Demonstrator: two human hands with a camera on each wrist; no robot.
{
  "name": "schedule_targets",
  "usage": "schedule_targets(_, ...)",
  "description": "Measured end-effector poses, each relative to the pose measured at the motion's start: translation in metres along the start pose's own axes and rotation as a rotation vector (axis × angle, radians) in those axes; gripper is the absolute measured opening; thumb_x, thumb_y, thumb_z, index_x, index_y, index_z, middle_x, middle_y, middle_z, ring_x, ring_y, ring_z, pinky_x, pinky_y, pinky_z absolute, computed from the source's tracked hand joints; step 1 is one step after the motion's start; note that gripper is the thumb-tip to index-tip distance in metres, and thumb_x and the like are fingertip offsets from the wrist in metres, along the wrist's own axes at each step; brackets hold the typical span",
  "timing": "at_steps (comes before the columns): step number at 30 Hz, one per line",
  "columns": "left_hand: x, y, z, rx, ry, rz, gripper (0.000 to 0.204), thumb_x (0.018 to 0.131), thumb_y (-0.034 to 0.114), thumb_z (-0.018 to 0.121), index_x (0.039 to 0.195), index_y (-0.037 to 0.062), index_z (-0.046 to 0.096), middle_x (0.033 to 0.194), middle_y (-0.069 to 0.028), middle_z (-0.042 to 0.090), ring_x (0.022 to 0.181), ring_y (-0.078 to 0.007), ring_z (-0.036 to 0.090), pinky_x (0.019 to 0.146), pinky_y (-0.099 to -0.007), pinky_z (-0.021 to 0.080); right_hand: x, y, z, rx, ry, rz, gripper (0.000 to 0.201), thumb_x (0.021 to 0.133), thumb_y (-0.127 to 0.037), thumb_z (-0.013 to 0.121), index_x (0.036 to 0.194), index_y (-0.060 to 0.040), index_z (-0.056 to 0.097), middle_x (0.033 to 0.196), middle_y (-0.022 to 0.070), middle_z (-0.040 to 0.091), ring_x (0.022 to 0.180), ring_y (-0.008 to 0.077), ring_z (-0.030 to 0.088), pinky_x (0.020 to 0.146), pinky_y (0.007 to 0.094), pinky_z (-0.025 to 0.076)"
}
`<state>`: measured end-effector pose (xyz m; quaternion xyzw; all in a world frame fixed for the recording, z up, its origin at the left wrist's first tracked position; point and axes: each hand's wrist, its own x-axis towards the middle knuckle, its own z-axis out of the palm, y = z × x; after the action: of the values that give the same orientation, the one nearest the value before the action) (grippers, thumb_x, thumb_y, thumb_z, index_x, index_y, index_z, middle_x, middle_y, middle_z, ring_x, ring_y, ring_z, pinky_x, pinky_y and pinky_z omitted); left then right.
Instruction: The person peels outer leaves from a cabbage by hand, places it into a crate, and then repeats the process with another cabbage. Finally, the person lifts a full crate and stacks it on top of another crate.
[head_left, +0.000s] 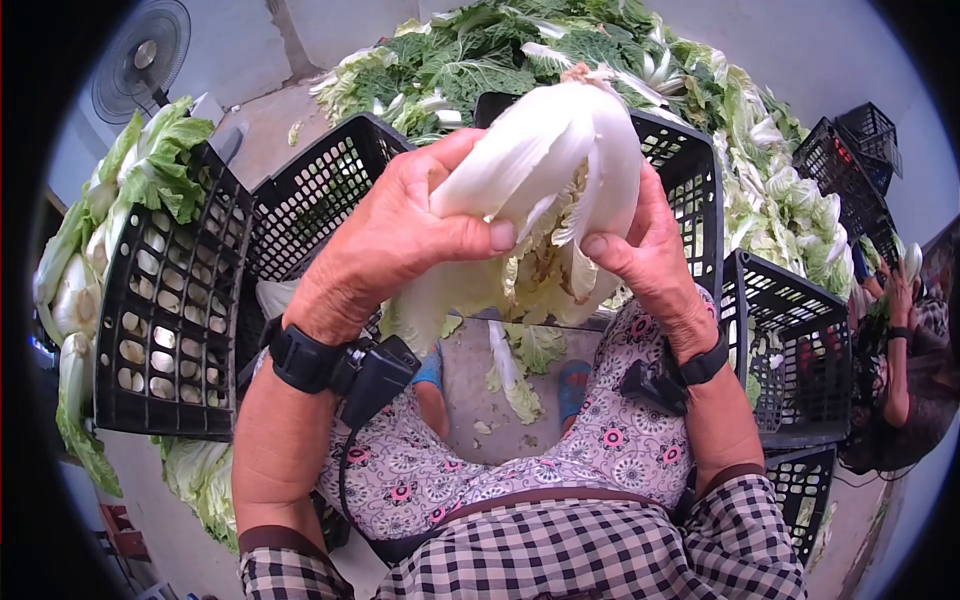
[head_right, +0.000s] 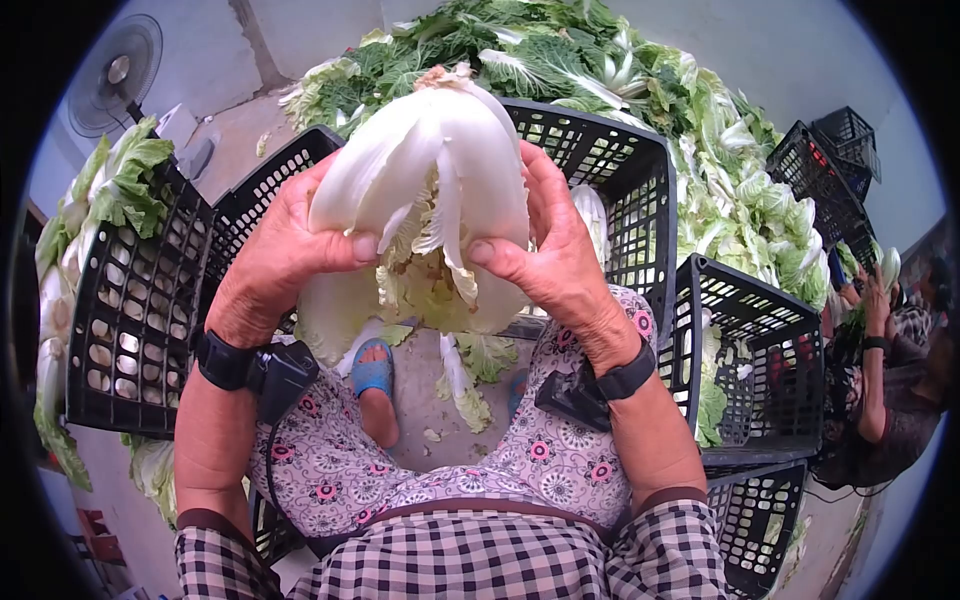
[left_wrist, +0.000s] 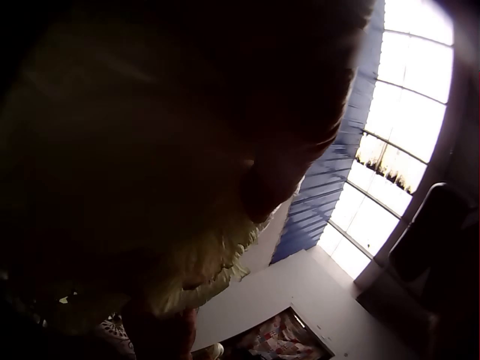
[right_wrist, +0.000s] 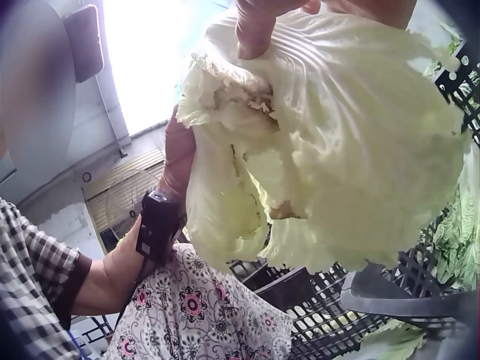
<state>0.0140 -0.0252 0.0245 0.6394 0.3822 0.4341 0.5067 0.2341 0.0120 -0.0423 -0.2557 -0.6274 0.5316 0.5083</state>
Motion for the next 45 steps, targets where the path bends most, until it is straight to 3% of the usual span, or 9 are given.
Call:
schedule_targets(11,0.008,-0.013,-0.002,0.251,0.283,0.011,0.046,0.069,0.008,0.068,0.112,0.0012,0.056,0.095,-0.0058,0.063,0.087,-0.0103,0.057,0.08,-0.0256,0.046,0.015,0.001,-0.046,0.103,0.533,-0.275,0.056,0.09,-0.025,0.054,0.137,-0.0078,0.029,0.128,0.0107,0.045,0.118,0.0186,0.042,0.097,0.0323,0.032)
schedule_targets(16,0.016,-0.02,0.007,0.369,0.164,0.211,0.047,0.068,0.008,0.07,0.112,0.0023,0.054,0.095,-0.0071,0.063,0.089,-0.0148,0.059,0.082,-0.0266,0.046,0.007,0.004,-0.013,-0.201,-0.162,0.06,0.076,0.084,-0.04,0.061,0.14,-0.0056,0.023,0.134,0.0148,0.039,0.121,0.0242,0.04,0.096,0.0366,0.036)
schedule_targets(22,0.013,-0.016,0.004,0.462,0.156,0.164,0.047,0.066,0.004,0.069,0.111,0.0025,0.056,0.096,-0.008,0.062,0.09,-0.0164,0.059,0.083,-0.0275,0.046,0.018,0.006,-0.033,-0.047,0.364,-0.02,0.066,0.088,-0.031,0.055,0.141,-0.0073,0.024,0.138,0.0138,0.036,0.127,0.0212,0.035,0.101,0.0352,0.03)
schedule_targets(26,0.013,-0.016,0.009,0.436,0.112,0.176,0.049,0.066,0.004,0.068,0.113,0.0027,0.056,0.098,-0.0081,0.062,0.091,-0.0165,0.059,0.084,-0.0279,0.046,0.003,-0.003,-0.01,-0.006,-0.188,0.113,0.057,0.095,-0.037,0.042,0.14,-0.0065,0.025,0.138,0.0137,0.036,0.12,0.023,0.044,0.098,0.0394,0.037)
schedule_targets(30,0.011,-0.011,0.005,0.494,0.112,0.154,0.052,0.064,0.004,0.071,0.113,0.0035,0.055,0.099,-0.0083,0.062,0.092,-0.0173,0.059,0.084,-0.0282,0.046,0.022,0.008,-0.037,0.053,0.348,0.039,0.059,0.096,-0.042,0.036,0.14,-0.0044,0.025,0.136,0.0105,0.038,0.121,0.0208,0.041,0.098,0.0378,0.037)
schedule_targets(33,0.013,-0.018,0.012,0.514,0.1,0.277,0.051,0.064,0.004,0.071,0.113,0.0036,0.056,0.099,-0.009,0.062,0.092,-0.0181,0.06,0.084,-0.0283,0.046,0.008,0.005,-0.013,0.167,-0.113,0.104,0.053,0.097,-0.04,0.035,0.136,-0.0034,0.032,0.134,0.0137,0.04,0.126,0.0231,0.036,0.105,0.041,0.029)
schedule_targets(38,0.011,-0.013,0.006,0.522,0.117,0.172,0.052,0.064,0.003,0.071,0.114,0.0038,0.055,0.1,-0.009,0.062,0.093,-0.0181,0.06,0.085,-0.0279,0.046,0.023,0.02,-0.043,0.138,0.274,0.03,0.064,0.095,-0.049,0.034,0.139,-0.0037,0.027,0.135,0.0172,0.039,0.123,0.0255,0.04,0.101,0.0393,0.033)
schedule_targets(41,0.012,-0.015,0.011,0.541,0.142,0.207,0.052,0.064,0.004,0.071,0.114,0.0034,0.056,0.1,-0.0083,0.062,0.092,-0.0168,0.059,0.085,-0.0276,0.046,0.013,0.014,-0.021,0.093,-0.115,0.127,0.059,0.096,-0.047,0.032,0.136,-0.0038,0.03,0.132,0.013,0.043,0.121,0.0218,0.041,0.1,0.0385,0.035)
schedule_targets(45,0.013,-0.018,0.007,0.483,0.114,0.18,0.053,0.065,0.005,0.072,0.115,0.0031,0.055,0.099,-0.007,0.062,0.092,-0.015,0.059,0.084,-0.0272,0.046,0.019,0.015,-0.03,0.02,0.087,0.137,0.067,0.092,-0.051,0.041,0.137,-0.0023,0.031,0.129,0.0133,0.046,0.118,0.0221,0.044,0.099,0.0392,0.035)
